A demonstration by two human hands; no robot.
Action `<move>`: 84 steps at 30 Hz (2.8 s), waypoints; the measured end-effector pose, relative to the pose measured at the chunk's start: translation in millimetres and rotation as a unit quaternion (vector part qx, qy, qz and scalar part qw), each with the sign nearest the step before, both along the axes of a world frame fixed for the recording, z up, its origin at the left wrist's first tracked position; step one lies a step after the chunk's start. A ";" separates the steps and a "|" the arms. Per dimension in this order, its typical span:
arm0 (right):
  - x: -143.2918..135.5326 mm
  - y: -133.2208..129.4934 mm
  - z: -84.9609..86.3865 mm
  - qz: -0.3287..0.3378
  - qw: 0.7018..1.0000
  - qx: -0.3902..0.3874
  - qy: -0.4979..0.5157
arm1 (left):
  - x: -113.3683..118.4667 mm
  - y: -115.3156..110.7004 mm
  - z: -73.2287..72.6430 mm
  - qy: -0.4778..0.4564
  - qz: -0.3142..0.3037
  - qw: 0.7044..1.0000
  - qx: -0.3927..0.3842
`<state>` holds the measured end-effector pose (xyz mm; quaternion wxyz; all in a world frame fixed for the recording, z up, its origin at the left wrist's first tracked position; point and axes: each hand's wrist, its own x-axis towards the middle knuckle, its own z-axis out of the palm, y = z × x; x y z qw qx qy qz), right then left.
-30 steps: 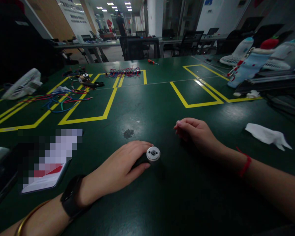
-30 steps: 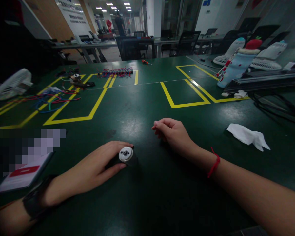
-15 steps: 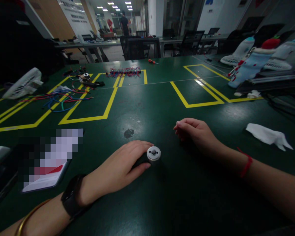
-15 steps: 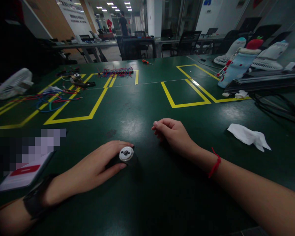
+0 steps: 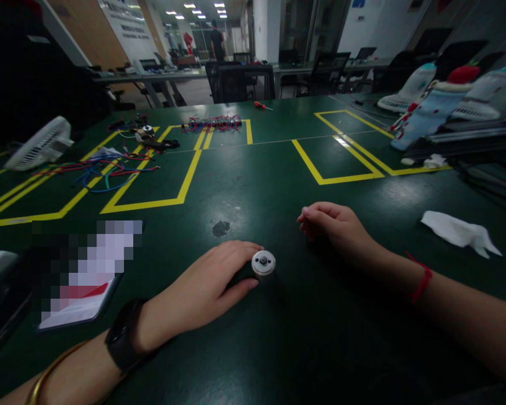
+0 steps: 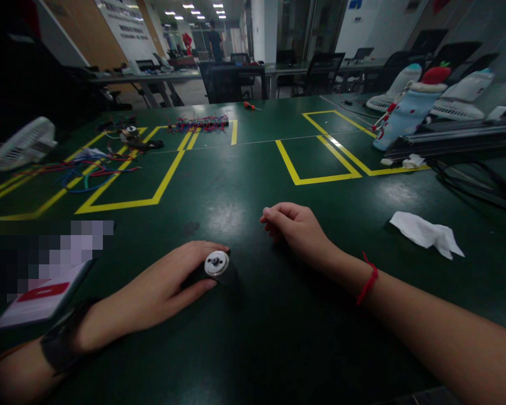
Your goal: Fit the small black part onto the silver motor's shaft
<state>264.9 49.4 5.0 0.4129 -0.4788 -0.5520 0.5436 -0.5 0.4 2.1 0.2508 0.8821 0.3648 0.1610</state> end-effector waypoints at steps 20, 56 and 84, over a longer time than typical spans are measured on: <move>-37.6 -44.5 24.6 0.112 0.894 0.338 -0.271 | 1.1 -1.3 -2.3 -0.011 0.006 1.000 0.001; 15.7 2.5 10.7 0.187 0.960 0.167 -0.122 | -0.1 -0.2 1.3 -0.012 0.000 1.000 0.002; 12.4 7.0 -3.8 0.048 0.991 0.071 -0.099 | -1.2 -1.0 2.0 0.011 0.002 1.000 -0.007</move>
